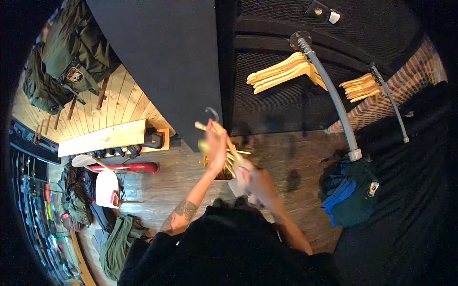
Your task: Wiping down wooden clothes hangers on a rack with a cleaning cloth.
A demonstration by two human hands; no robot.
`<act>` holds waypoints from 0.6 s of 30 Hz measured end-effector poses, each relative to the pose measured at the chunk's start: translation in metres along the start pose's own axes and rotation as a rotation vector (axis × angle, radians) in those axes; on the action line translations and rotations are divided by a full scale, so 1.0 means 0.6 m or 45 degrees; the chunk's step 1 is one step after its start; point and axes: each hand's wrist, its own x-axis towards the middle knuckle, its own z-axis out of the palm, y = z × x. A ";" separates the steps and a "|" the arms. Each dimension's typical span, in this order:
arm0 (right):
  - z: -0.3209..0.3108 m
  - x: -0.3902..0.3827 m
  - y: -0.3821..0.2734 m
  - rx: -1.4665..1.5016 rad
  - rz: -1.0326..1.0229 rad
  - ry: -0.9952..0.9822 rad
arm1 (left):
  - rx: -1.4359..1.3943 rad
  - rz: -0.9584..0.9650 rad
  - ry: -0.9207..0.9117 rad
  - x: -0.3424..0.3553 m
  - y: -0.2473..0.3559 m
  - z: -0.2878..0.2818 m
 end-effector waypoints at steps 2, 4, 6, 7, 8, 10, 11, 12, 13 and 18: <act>-0.021 -0.017 0.040 0.015 -0.103 0.067 | 0.939 0.232 0.014 -0.007 -0.006 -0.036; -0.032 -0.030 0.068 0.164 -0.103 0.146 | 1.311 0.849 0.115 0.000 -0.018 -0.072; -0.034 -0.043 0.088 0.168 -0.138 0.029 | 1.045 0.561 -0.264 0.013 -0.032 -0.102; -0.033 -0.046 0.095 0.138 -0.106 -0.093 | 0.785 0.245 -0.586 0.025 -0.039 -0.109; -0.031 -0.051 0.101 0.132 -0.134 -0.089 | 0.441 0.639 -0.419 0.026 -0.050 -0.103; -0.028 -0.066 0.110 0.077 -0.363 0.109 | 0.488 0.391 -0.242 0.050 -0.063 -0.138; -0.028 -0.075 0.115 0.042 -0.271 0.078 | 0.548 0.060 -0.164 0.061 -0.071 -0.165; -0.030 -0.084 0.121 0.095 -0.252 0.007 | 0.529 0.040 -0.205 0.077 -0.077 -0.197; -0.032 -0.090 0.128 0.081 -0.153 -0.070 | 0.521 0.081 -0.179 0.087 -0.088 -0.223; -0.035 -0.084 0.150 0.058 -0.326 -0.168 | 0.399 0.028 -0.856 0.005 -0.179 -0.182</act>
